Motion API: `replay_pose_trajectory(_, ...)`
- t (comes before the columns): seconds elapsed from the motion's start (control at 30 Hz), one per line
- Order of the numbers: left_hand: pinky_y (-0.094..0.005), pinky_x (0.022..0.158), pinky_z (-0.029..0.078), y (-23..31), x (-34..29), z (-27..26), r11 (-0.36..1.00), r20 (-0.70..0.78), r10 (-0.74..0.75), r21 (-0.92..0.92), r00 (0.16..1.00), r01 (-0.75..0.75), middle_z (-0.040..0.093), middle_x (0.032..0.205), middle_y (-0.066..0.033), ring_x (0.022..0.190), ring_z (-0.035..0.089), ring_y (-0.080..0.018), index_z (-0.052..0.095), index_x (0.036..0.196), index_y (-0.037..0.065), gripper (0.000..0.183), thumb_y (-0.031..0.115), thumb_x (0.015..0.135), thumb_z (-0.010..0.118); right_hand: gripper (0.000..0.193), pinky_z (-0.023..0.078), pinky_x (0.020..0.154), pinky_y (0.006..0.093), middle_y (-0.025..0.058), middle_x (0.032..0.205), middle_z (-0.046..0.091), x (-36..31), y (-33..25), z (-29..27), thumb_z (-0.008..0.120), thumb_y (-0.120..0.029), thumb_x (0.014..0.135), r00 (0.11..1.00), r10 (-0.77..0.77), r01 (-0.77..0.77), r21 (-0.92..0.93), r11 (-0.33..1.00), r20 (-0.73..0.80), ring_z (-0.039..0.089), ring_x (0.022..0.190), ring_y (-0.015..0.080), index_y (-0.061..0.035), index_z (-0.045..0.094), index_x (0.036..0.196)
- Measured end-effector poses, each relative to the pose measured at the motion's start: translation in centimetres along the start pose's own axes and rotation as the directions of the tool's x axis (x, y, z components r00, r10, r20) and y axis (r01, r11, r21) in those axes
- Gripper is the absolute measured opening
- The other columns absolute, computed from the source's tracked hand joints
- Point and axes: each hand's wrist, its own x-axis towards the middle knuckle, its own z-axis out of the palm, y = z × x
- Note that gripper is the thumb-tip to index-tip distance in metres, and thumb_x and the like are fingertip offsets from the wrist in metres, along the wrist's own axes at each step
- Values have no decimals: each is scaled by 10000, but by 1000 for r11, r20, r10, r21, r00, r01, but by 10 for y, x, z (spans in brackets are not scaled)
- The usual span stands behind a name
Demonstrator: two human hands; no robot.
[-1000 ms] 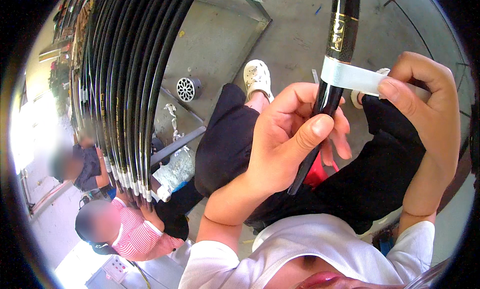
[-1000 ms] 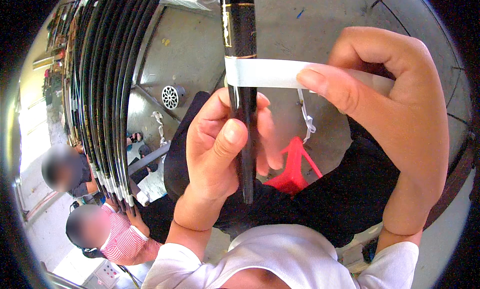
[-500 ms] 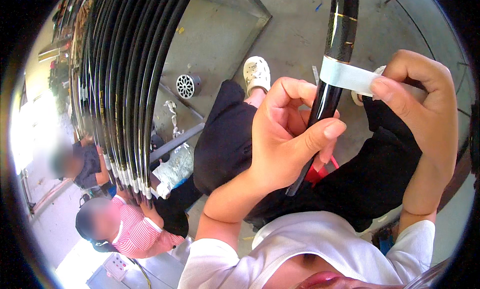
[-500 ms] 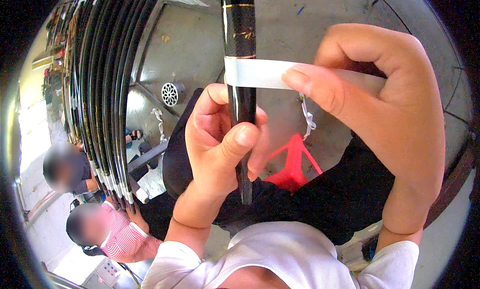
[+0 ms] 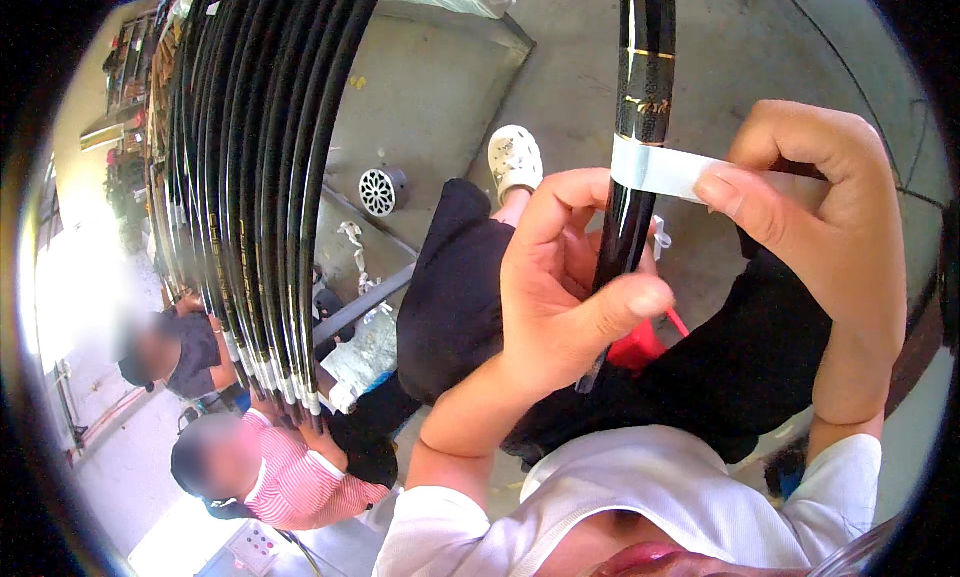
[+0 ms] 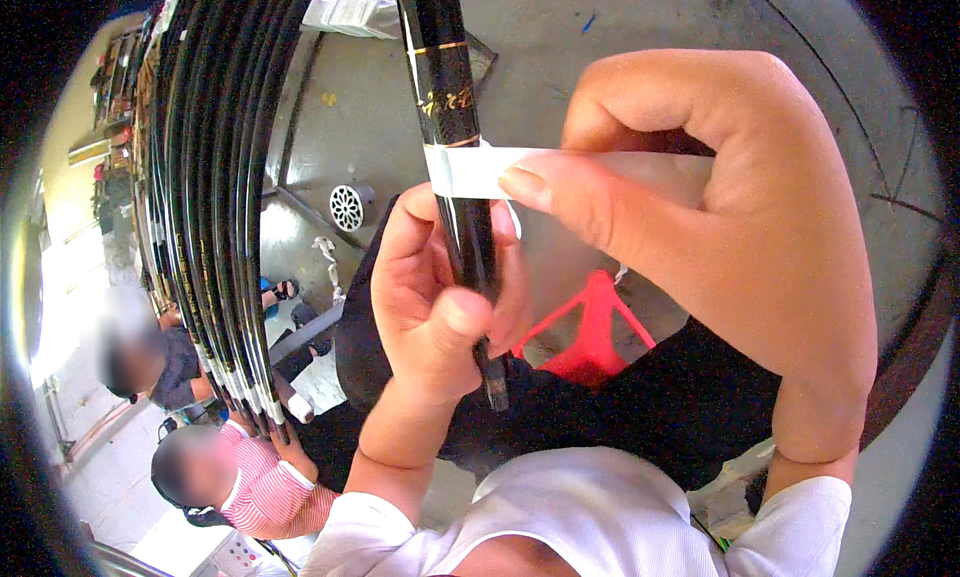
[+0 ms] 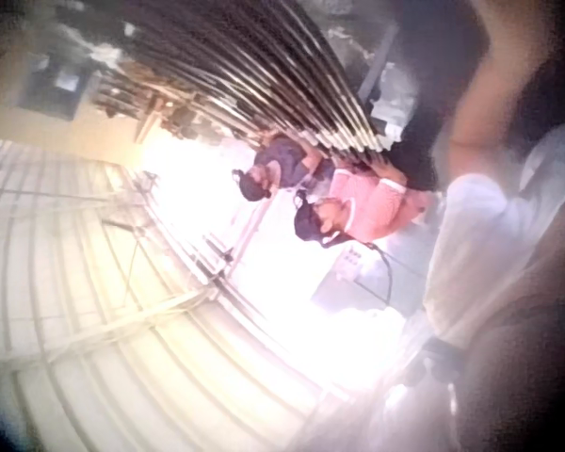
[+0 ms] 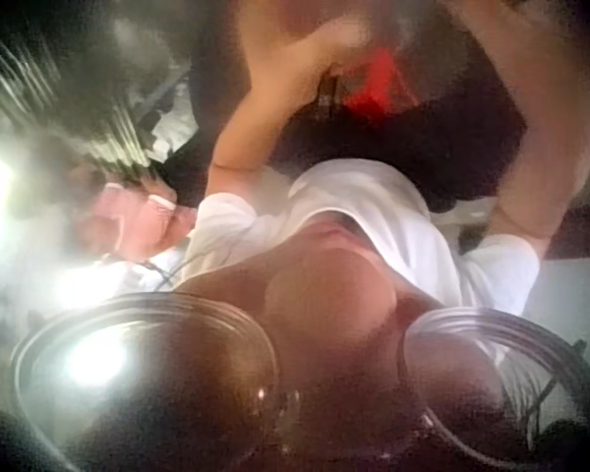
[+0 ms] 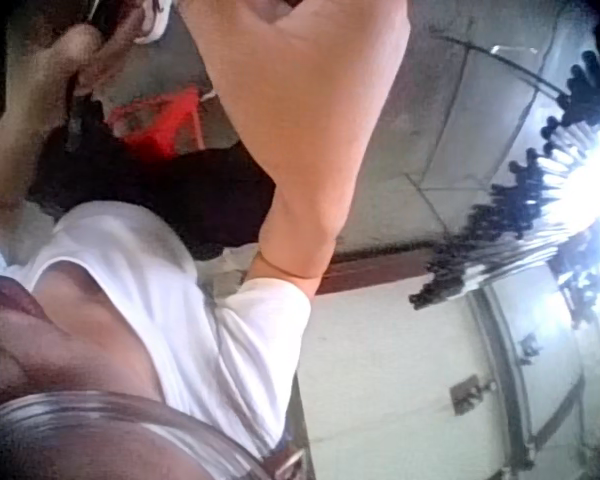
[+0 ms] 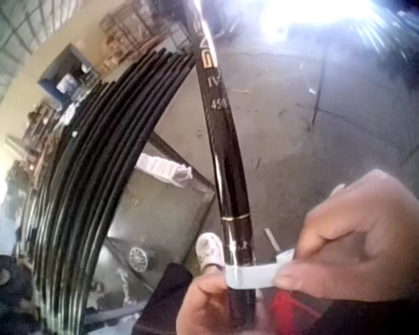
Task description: The person applies white labels to long black rods, wrapping the labels around the rods by hand and then placing each finished rod onto a stack on a table.
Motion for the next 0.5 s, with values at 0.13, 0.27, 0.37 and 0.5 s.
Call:
replay_pose_trajectory(0.13, -230, 443, 433, -1, 2, 0, 1000, 1, -12, 13, 1000, 12, 561, 906, -116, 520, 528, -115, 399, 1062, 8, 404, -5, 773, 680, 295, 273, 453, 220, -1, 533, 448, 1, 1, -3, 692, -196, 754, 998, 60, -60, -5, 998, 34, 396, 489, 55, -2, 521, 613)
replay_pose_trajectory(0.27, -234, 433, 440, -1, 2, 2, 1000, 50, -3, 11, 999, 3, 572, 910, -132, 511, 542, -136, 401, 1061, 6, 350, 46, 816, 647, 310, 270, 452, 220, -2, 533, 451, 1, 3, -3, 694, -210, 754, 998, 64, -65, 48, 997, 30, 393, 488, 53, -1, 520, 605)
replay_pose_trajectory(0.37, -235, 426, 436, -5, 2, 2, 1000, 62, 10, -7, 998, -10, 578, 909, -142, 505, 542, -139, 402, 1059, 3, 321, 78, 840, 625, 318, 268, 450, 219, -5, 531, 448, 1, 1, 1, 695, -218, 755, 996, 87, -88, 92, 992, 22, 390, 490, 48, -1, 522, 600)
replay_pose_trajectory(0.5, -227, 423, 434, -8, 2, -1, 993, 75, 1, -116, 997, 8, 589, 890, -160, 497, 538, -134, 402, 1067, 18, 338, 55, 826, 636, 310, 270, 451, 210, -14, 533, 451, 4, -2, -2, 698, -226, 754, 980, 181, -184, 30, 982, 77, 393, 499, 35, 6, 545, 616)
